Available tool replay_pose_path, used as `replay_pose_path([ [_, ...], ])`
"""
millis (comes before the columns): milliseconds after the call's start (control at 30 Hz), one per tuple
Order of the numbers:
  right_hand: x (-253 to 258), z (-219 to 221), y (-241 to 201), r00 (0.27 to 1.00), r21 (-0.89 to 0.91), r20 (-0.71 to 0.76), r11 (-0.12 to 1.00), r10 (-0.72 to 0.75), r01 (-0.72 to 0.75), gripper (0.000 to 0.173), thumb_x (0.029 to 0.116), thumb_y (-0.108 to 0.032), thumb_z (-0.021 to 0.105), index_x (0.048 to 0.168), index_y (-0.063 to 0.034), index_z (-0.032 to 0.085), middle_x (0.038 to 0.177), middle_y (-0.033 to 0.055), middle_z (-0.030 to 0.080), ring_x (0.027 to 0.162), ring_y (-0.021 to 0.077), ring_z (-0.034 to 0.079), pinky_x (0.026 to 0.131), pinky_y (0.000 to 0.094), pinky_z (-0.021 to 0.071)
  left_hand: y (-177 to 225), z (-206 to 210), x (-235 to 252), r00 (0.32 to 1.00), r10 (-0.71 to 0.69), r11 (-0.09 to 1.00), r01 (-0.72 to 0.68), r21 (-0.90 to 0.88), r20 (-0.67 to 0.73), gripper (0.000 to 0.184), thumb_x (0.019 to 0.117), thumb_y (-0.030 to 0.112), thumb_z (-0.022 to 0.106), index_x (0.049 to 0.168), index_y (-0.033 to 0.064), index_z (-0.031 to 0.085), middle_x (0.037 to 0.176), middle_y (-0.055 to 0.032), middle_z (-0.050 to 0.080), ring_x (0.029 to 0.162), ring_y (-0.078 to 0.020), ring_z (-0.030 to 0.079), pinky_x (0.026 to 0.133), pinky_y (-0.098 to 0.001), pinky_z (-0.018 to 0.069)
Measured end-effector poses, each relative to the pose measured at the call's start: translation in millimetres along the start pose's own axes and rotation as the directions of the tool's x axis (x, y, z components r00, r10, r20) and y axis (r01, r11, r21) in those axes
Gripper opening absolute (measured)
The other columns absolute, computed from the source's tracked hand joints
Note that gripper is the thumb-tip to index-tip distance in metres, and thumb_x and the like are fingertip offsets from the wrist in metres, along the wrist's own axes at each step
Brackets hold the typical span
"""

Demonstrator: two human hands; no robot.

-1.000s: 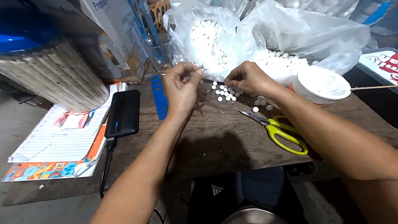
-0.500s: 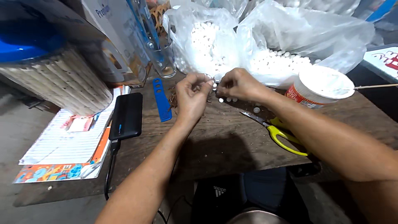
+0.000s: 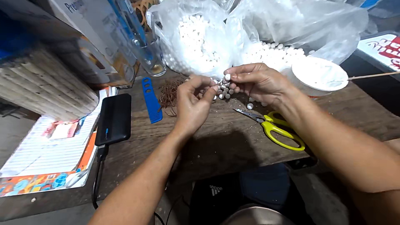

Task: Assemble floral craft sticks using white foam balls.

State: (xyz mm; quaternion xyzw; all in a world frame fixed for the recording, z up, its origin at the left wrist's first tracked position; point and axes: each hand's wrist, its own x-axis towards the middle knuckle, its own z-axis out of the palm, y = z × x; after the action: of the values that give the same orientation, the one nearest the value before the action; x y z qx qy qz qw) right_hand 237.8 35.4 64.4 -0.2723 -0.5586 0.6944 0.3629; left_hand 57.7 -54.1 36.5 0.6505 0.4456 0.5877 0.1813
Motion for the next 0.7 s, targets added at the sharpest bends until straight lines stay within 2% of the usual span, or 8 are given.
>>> replay_pose_path([
  [200,1.2,-0.1,6.0,0.998,-0.034,0.001,0.998,-0.059,0.059,0.023,0.0938,0.007,0.056,0.091,-0.0055,0.075,0.077,-0.0025,0.071,0.063,0.0023,0.062,0.062,0.0173,0.0538,-0.4,0.6,-0.4,1.000,-0.010,1.000,0.010,-0.001,0.004,0.005,0.0924,-0.005,0.065,0.094,-0.0003,0.067,0.089,-0.0027,0.059,0.071,0.0003,0.057,0.062,-0.0112,0.0490],
  [400,0.8,1.1,6.1,0.997,-0.058,-0.013,0.996,-0.075,0.075,0.024,0.0945,0.007,0.056,0.091,-0.0055,0.076,0.076,-0.0032,0.071,0.063,0.0017,0.062,0.061,0.0167,0.0534,-0.9,1.0,-0.8,1.000,-0.004,1.000,0.004,-0.005,0.008,0.005,0.0924,-0.005,0.065,0.094,-0.0009,0.067,0.089,-0.0031,0.059,0.072,0.0002,0.057,0.062,-0.0113,0.0490],
  [567,0.7,1.8,6.4,0.996,-0.065,-0.008,0.994,-0.089,0.089,0.024,0.0943,0.008,0.056,0.091,-0.0058,0.076,0.077,-0.0033,0.071,0.063,0.0011,0.062,0.061,0.0164,0.0531,-3.2,4.4,3.8,1.000,-0.014,0.999,0.014,-0.041,-0.011,0.005,0.0908,-0.006,0.065,0.092,-0.0024,0.067,0.085,0.0009,0.060,0.073,0.0039,0.057,0.067,-0.0103,0.0496],
  [700,-1.0,4.0,5.2,0.995,-0.078,-0.022,0.993,-0.093,0.091,0.026,0.0942,0.009,0.056,0.089,-0.0061,0.076,0.075,-0.0044,0.071,0.062,0.0008,0.061,0.061,0.0162,0.0528,-2.9,2.8,1.2,1.000,-0.009,1.000,0.009,-0.014,0.008,0.004,0.0921,-0.005,0.065,0.093,-0.0020,0.067,0.086,-0.0020,0.058,0.070,0.0010,0.056,0.063,-0.0108,0.0479],
])
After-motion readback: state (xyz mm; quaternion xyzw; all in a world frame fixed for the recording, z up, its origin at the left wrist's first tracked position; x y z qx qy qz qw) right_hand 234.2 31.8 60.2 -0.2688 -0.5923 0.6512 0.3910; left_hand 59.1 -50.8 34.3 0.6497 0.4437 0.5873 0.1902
